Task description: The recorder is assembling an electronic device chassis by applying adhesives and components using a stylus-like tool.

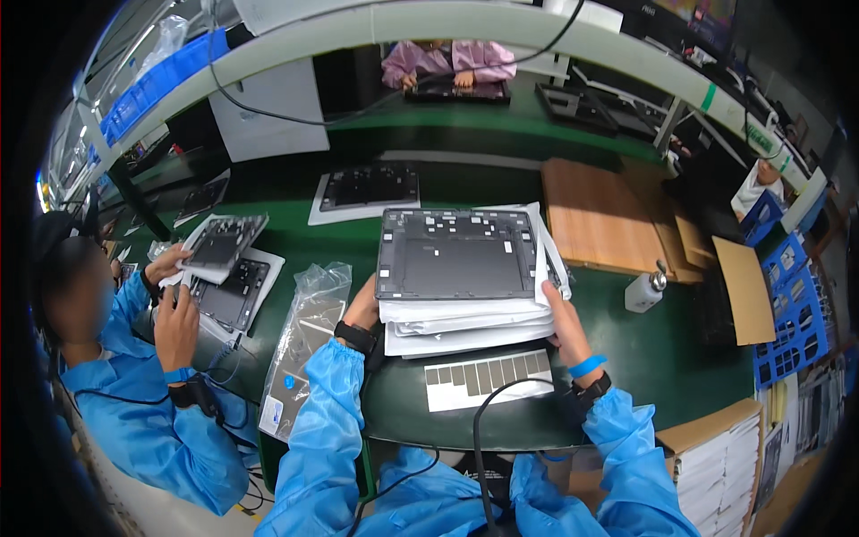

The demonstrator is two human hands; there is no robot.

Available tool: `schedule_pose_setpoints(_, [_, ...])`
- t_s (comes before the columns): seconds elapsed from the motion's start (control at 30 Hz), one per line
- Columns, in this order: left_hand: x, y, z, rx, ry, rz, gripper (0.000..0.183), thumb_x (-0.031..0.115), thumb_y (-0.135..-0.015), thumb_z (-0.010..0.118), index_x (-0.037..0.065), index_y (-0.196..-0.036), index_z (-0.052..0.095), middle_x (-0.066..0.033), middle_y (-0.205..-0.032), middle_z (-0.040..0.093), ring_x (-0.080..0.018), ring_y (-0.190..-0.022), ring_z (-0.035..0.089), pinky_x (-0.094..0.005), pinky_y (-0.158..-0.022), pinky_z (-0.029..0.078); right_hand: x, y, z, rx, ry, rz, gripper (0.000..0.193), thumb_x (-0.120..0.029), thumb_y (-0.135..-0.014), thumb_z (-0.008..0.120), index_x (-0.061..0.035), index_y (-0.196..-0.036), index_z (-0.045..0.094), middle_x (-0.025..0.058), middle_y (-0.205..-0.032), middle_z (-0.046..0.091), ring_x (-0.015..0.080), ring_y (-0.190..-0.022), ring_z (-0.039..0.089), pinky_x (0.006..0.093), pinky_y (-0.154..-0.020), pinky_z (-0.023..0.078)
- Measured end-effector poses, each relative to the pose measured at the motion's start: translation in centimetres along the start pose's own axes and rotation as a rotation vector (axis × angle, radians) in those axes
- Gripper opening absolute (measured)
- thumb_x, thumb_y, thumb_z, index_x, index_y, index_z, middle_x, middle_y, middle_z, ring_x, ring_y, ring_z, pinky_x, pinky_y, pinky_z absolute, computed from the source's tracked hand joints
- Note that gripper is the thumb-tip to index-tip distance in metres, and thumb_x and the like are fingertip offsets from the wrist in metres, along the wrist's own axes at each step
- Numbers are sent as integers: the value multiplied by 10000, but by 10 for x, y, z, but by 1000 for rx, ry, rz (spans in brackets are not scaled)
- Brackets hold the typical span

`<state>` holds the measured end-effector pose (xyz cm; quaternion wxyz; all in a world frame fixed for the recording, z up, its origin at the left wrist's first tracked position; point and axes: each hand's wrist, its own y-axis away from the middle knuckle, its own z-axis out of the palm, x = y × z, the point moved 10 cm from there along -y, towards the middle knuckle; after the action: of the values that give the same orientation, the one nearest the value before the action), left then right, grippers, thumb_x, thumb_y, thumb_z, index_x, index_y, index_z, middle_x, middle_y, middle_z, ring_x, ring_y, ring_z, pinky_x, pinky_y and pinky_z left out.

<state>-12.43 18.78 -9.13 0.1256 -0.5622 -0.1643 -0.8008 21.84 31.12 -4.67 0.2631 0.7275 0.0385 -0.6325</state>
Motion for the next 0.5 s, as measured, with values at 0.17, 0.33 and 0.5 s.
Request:
schedule_pose_setpoints(0.17, [64,-21,-28,238,-977,257,330,200,-952,579,-51,-1161,631,-58,-1046,678,-126,-930,608,-301,-802,505,-12,-17,-10,-2,163,-148,705,-602,-912,598,73,-1102,675,149,-1046,684,209,-939,627,317,-831,478])
schedule_pose_setpoints(0.33, [46,-16,-27,134,-534,-29,339,244,-1005,503,-34,-1138,644,-62,-980,689,-143,-777,633,-278,-704,510,-44,9,-56,268,615,-408,529,-498,-889,673,11,-1026,720,181,-933,678,288,-852,662,347,-753,499])
schedule_pose_setpoints(0.5, [13,58,-31,222,-118,-62,441,338,-1064,434,-13,-1320,512,-81,-1097,676,-128,-928,638,-267,-809,517,-25,76,-60,134,616,-331,313,-258,-824,776,-56,-1058,725,126,-1077,685,242,-807,681,328,-693,525])
